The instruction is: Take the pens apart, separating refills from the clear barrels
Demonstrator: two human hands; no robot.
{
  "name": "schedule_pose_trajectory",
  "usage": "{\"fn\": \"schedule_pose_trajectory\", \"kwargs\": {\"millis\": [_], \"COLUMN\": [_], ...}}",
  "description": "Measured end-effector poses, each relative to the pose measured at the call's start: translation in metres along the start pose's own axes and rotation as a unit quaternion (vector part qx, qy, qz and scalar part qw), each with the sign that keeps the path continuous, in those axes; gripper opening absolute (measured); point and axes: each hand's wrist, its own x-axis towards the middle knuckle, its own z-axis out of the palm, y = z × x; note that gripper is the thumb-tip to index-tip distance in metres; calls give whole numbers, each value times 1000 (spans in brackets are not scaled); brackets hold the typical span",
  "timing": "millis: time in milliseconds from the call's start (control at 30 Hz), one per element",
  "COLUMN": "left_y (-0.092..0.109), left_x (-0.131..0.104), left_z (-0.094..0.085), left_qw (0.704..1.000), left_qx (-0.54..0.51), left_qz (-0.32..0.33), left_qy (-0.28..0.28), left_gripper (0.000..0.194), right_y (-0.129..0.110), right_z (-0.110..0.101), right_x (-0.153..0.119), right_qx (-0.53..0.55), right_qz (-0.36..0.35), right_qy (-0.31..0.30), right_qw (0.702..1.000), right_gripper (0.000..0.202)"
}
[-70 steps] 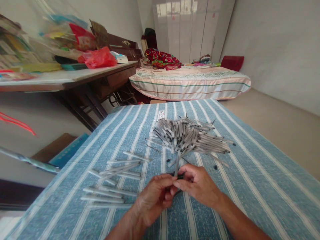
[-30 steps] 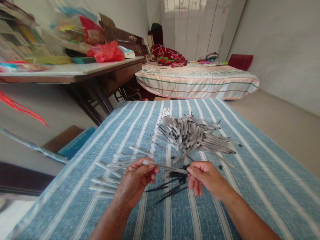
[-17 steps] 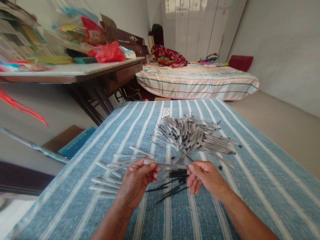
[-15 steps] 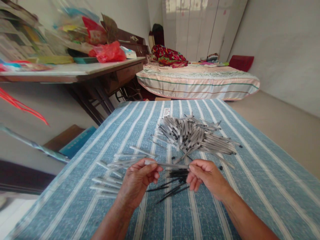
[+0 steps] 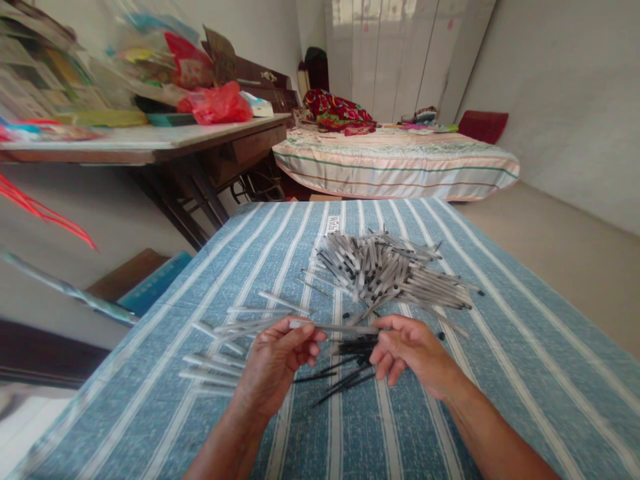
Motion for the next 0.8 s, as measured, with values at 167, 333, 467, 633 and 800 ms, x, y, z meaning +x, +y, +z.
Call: {"fn": "schedule_pose_trajectory", "kwargs": {"millis": [167, 333, 467, 633, 800], "left_y": [-1, -1, 0, -1, -1], "left_x": [1, 1, 1, 1, 1], "left_z": [0, 0, 1, 1, 2], "left_qw": [1000, 1000, 1000, 1000, 1000], "left_qx": [1, 0, 1, 2, 2], "left_qz": [2, -1, 1, 4, -3], "left_qy": [-4, -3, -5, -7, -11], "left_gripper": [14, 13, 14, 13, 14], "right_y": [-1, -3, -4, -5, -4], "right_z": [-2, -3, -2, -2, -4], "right_x": [0, 0, 0, -1, 0], "right_qx": [-3, 0, -1, 21, 18], "right_qz": [-8, 8, 1, 16, 1], "right_qy": [24, 6, 10, -5, 3], "right_qw": [1000, 1000, 1000, 1000, 1000], "right_gripper": [37, 39, 37, 42, 34]}}
